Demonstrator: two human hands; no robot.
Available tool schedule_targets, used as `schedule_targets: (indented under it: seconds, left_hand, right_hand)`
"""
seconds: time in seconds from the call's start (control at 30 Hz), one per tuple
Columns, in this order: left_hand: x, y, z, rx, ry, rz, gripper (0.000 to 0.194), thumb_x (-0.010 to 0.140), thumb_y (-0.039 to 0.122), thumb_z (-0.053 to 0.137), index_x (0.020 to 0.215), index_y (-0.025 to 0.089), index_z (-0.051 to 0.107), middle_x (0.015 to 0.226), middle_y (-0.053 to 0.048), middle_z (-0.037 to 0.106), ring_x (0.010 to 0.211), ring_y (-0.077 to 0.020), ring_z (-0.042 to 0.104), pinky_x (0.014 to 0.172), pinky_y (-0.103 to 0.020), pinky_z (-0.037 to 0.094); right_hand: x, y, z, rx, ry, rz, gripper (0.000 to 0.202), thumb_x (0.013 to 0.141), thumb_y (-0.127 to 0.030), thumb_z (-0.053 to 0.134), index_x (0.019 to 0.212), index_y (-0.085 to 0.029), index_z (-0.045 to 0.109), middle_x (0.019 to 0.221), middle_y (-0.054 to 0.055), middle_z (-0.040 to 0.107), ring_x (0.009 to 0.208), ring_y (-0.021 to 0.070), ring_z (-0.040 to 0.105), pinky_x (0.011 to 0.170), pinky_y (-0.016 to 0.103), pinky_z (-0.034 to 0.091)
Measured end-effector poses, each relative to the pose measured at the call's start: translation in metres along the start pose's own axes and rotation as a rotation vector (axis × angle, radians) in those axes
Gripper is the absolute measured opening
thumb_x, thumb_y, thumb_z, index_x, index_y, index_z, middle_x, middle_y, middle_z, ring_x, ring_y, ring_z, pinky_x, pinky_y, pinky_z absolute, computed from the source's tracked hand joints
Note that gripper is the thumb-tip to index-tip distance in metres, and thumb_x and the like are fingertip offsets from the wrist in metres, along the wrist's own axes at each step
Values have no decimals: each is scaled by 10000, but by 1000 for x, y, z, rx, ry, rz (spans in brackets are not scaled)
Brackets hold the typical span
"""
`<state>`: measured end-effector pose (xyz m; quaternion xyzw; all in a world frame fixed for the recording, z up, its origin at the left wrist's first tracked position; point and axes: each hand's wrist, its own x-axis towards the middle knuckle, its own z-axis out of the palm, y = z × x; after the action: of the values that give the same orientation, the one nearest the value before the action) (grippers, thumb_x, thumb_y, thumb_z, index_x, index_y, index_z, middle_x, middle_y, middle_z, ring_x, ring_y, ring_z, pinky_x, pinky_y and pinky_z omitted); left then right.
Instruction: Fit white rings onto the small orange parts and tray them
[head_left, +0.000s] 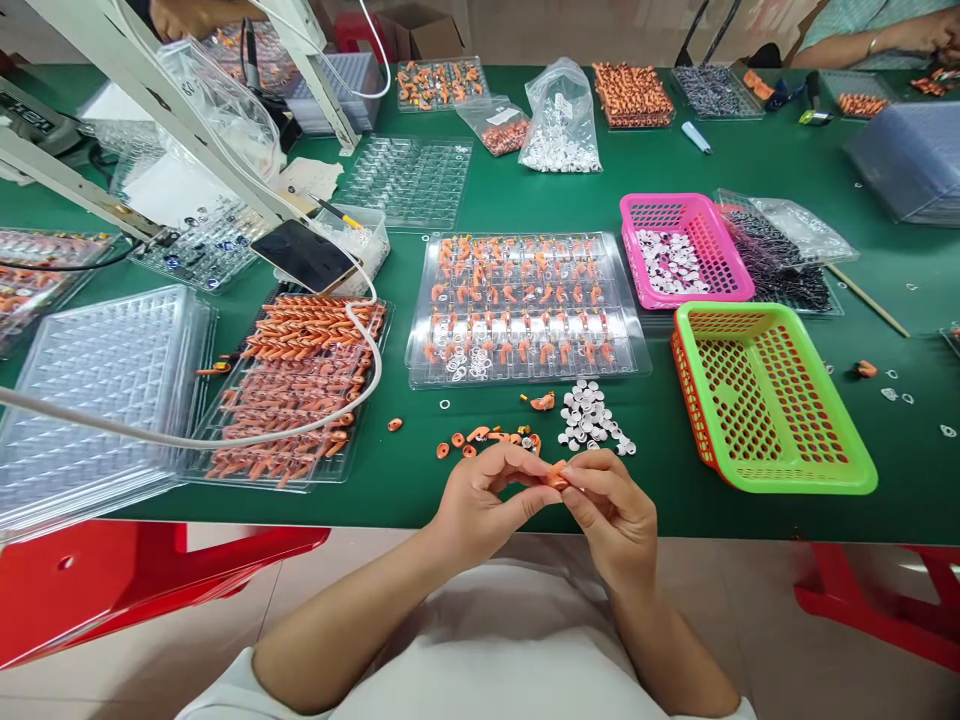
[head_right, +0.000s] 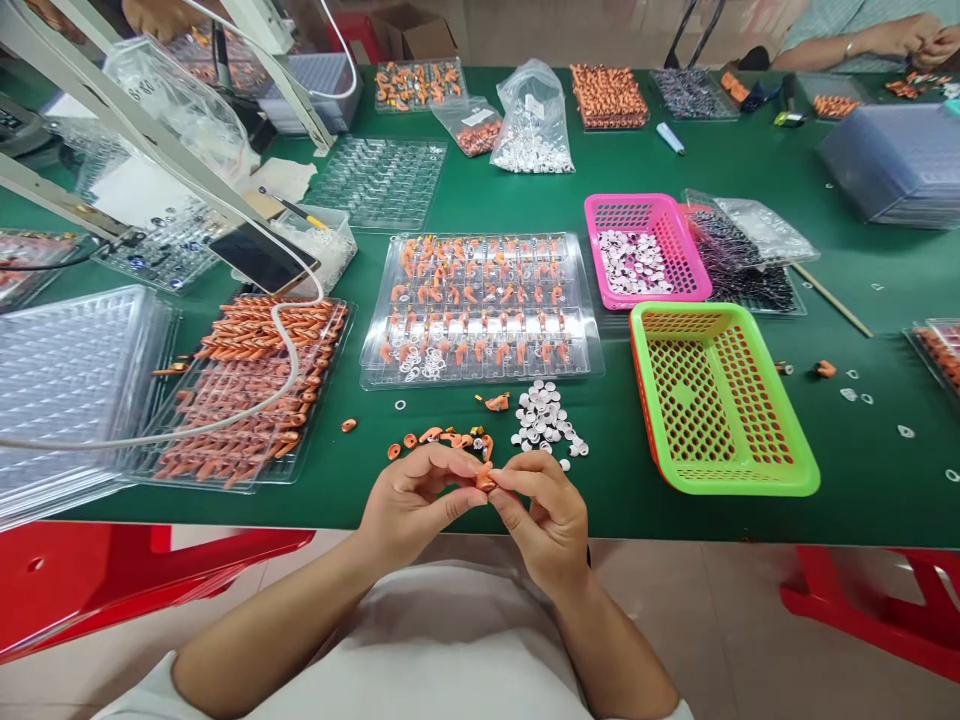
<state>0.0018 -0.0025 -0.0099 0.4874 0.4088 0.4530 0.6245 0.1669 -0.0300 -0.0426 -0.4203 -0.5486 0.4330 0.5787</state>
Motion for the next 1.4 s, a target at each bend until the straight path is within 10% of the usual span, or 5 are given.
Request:
schedule_targets:
  seconds: [0.67,1.4]
  left_hand:
    - [-1,1,3,41,69,-61,50,762,235,765,809,229,784,846,-44,786,844,-218,732,823,-335,598]
    - [7,-8,19,-546,151,-362,185,613,231,884,721,207,735,716,33,714,660,-99,683,683,-214,562]
  right_hand:
    - [5,-9,0,-249,7,-80,245,864,-100,625,1037,-262,692,892,31,653,747,152,646,620,277,566]
    - [7,-10,10,-154,95,-104,312,886,-89,598,1096,-310,667,1056,60,565,972,184,596,703,304,578]
